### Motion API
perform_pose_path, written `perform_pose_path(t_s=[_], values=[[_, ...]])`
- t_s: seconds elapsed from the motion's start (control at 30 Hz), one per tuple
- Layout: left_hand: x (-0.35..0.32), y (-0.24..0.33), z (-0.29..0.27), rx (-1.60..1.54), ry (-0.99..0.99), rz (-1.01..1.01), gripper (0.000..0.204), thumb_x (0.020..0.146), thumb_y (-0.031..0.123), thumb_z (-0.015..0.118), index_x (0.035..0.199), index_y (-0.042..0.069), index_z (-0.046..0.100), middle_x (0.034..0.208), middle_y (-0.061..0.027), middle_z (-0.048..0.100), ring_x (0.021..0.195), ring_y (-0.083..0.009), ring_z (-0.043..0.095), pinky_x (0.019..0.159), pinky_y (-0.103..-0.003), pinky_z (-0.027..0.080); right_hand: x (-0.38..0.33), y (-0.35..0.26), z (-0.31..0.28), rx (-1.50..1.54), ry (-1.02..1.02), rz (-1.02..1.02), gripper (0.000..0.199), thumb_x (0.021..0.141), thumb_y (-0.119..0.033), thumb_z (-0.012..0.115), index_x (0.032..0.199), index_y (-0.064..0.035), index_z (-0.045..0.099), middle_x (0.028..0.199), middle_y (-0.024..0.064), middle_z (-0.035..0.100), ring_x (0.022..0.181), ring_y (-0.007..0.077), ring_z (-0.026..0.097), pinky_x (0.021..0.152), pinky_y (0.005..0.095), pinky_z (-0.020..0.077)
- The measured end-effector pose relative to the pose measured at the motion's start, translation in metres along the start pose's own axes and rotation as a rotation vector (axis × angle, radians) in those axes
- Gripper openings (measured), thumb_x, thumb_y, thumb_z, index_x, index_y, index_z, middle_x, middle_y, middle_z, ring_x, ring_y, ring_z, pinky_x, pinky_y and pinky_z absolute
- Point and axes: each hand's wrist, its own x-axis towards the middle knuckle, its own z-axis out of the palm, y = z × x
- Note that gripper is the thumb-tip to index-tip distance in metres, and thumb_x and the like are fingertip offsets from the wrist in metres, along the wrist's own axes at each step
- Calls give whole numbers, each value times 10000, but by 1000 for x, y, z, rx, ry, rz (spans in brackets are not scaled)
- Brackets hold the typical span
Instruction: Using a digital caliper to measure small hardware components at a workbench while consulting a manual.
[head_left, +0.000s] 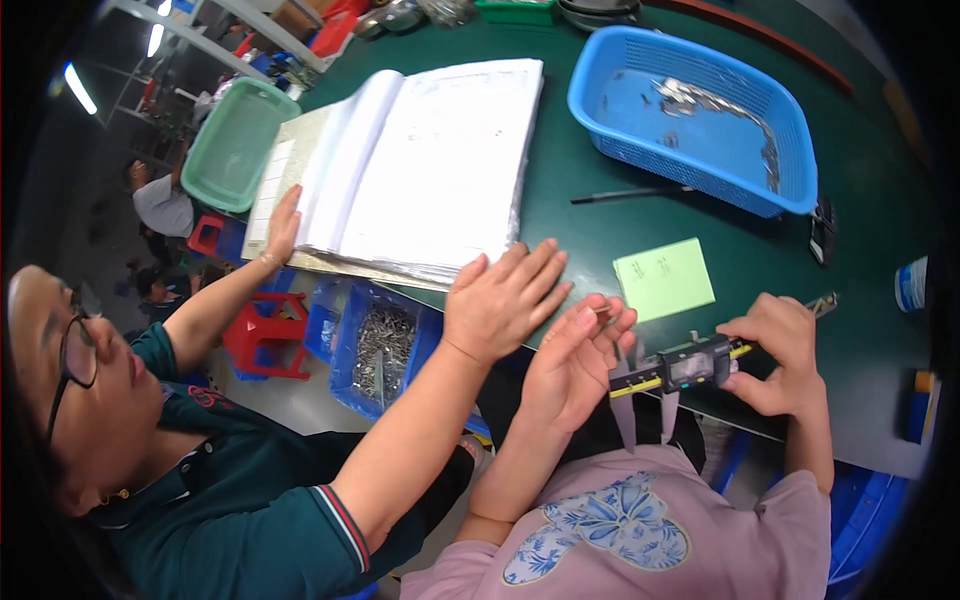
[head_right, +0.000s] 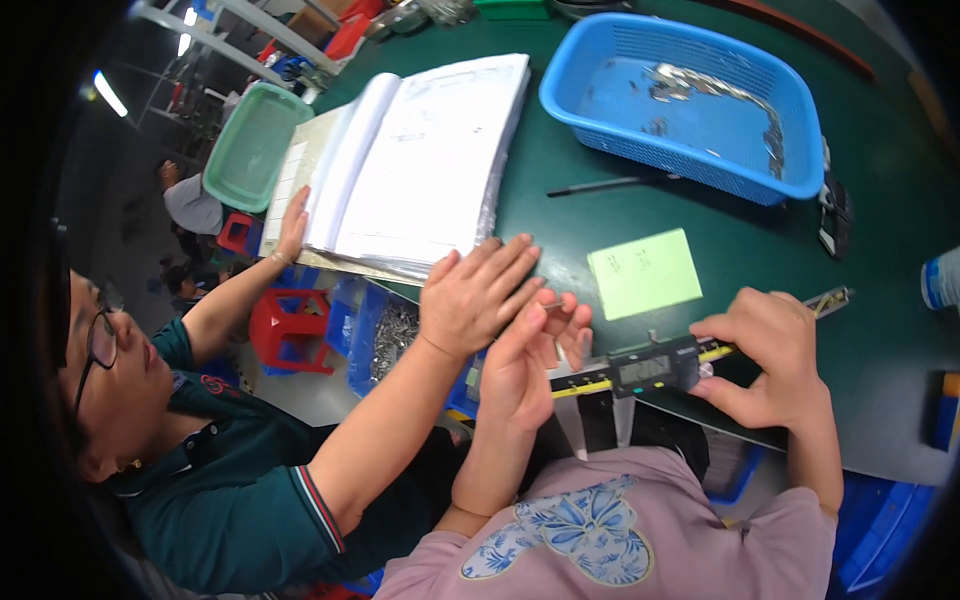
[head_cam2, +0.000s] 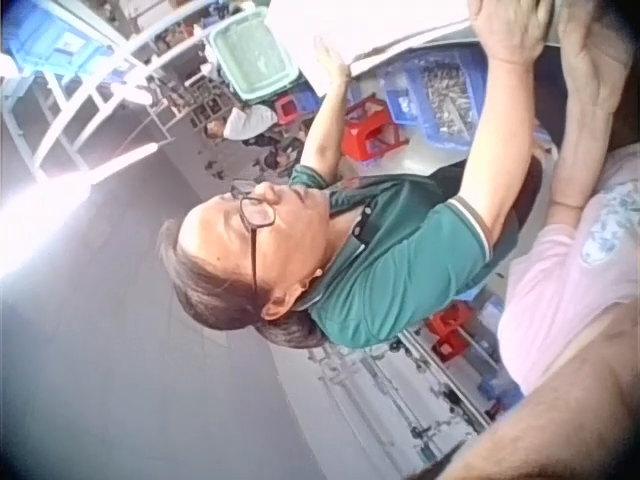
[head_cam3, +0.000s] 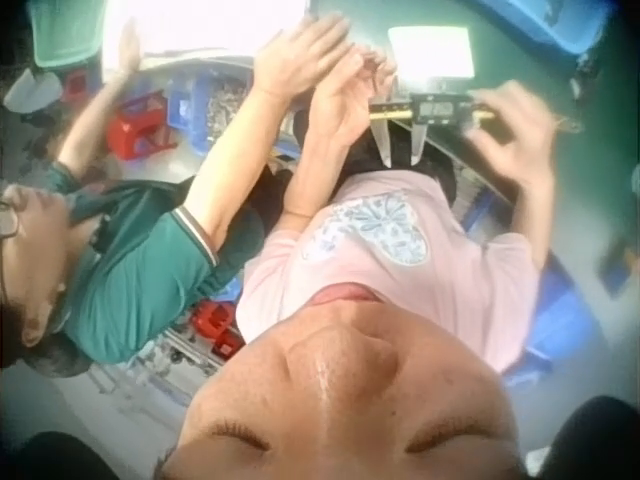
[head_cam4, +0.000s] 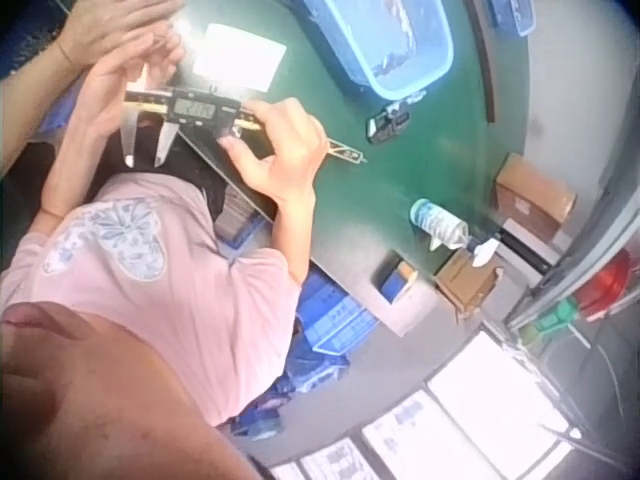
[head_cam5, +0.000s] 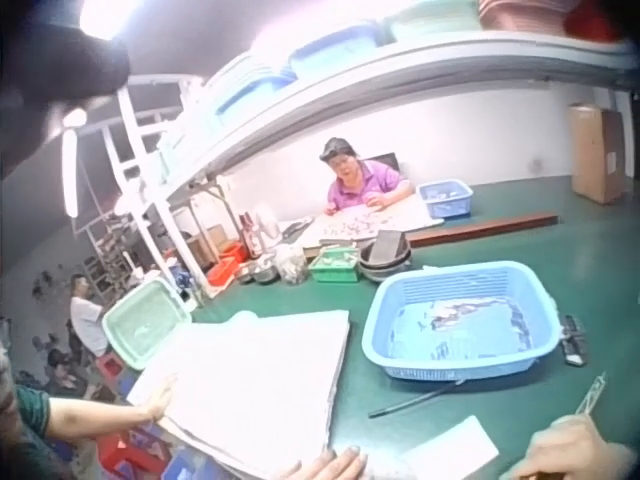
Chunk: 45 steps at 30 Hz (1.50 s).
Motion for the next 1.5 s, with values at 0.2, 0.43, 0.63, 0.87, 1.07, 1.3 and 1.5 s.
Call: perform_pose_path(t_s=[0.2, 0.43, 0.63, 0.87, 1.07, 1.3, 1.5], values=[[-2, -9, 1, -49, 28, -61, 236, 956, 86, 535, 1168, 17, 613, 1175, -139, 631, 1126, -282, 610, 951, -387, 523, -19, 5, -3, -83, 80, -148, 413, 628, -441, 781, 817, -96, 656, 614, 15, 478, 484, 195, 457, 473, 325, 292], [-4, -10, 11, -70, 38, -110, 239, 944, 108, 546, 1147, 28, 643, 1165, -145, 637, 1123, -302, 599, 952, -404, 495, -21, 13, 1, -77, 88, -38, 424, 584, -426, 806, 741, -88, 604, 597, 24, 458, 474, 202, 446, 462, 329, 289], [-13, -9, 14, -48, 4, -85, 252, 935, 108, 551, 1151, 13, 641, 1159, -158, 634, 1121, -315, 579, 971, -412, 455, -22, 16, 8, -11, 96, -29, 427, 569, -396, 813, 734, -61, 605, 583, 34, 448, 465, 212, 438, 455, 325, 292], [-14, -9, 11, -270, -62, -205, 253, 943, 87, 537, 1156, -23, 620, 1179, -203, 615, 1123, -332, 591, 961, -427, 492, -22, 18, 9, 24, 81, -35, 458, 560, -426, 823, 715, -63, 589, 574, 33, 444, 450, 209, 420, 442, 322, 283], [-13, -8, 9, -236, -97, -202, 249, 942, 77, 533, 1148, -39, 616, 1189, -214, 603, 1119, -342, 595, 964, -444, 496, -23, 18, 7, 4, 84, -43, 495, 561, -470, 832, 683, -70, 569, 550, 30, 426, 427, 207, 408, 432, 320, 275], [-16, -8, 13, -338, -81, -274, 251, 941, 73, 529, 1147, -45, 612, 1170, -230, 601, 1126, -353, 590, 981, -463, 485, -23, 19, 6, -23, 96, -46, 515, 554, -487, 838, 665, -72, 555, 544, 28, 417, 424, 205, 409, 430, 316, 271], [-17, -9, 13, -352, -83, -278, 251, 941, 69, 526, 1144, -52, 609, 1172, -237, 597, 1129, -354, 592, 987, -475, 484, -24, 19, 6, -21, 88, -39, 525, 538, -488, 847, 653, -73, 547, 540, 27, 413, 424, 203, 411, 430, 313, 274]])
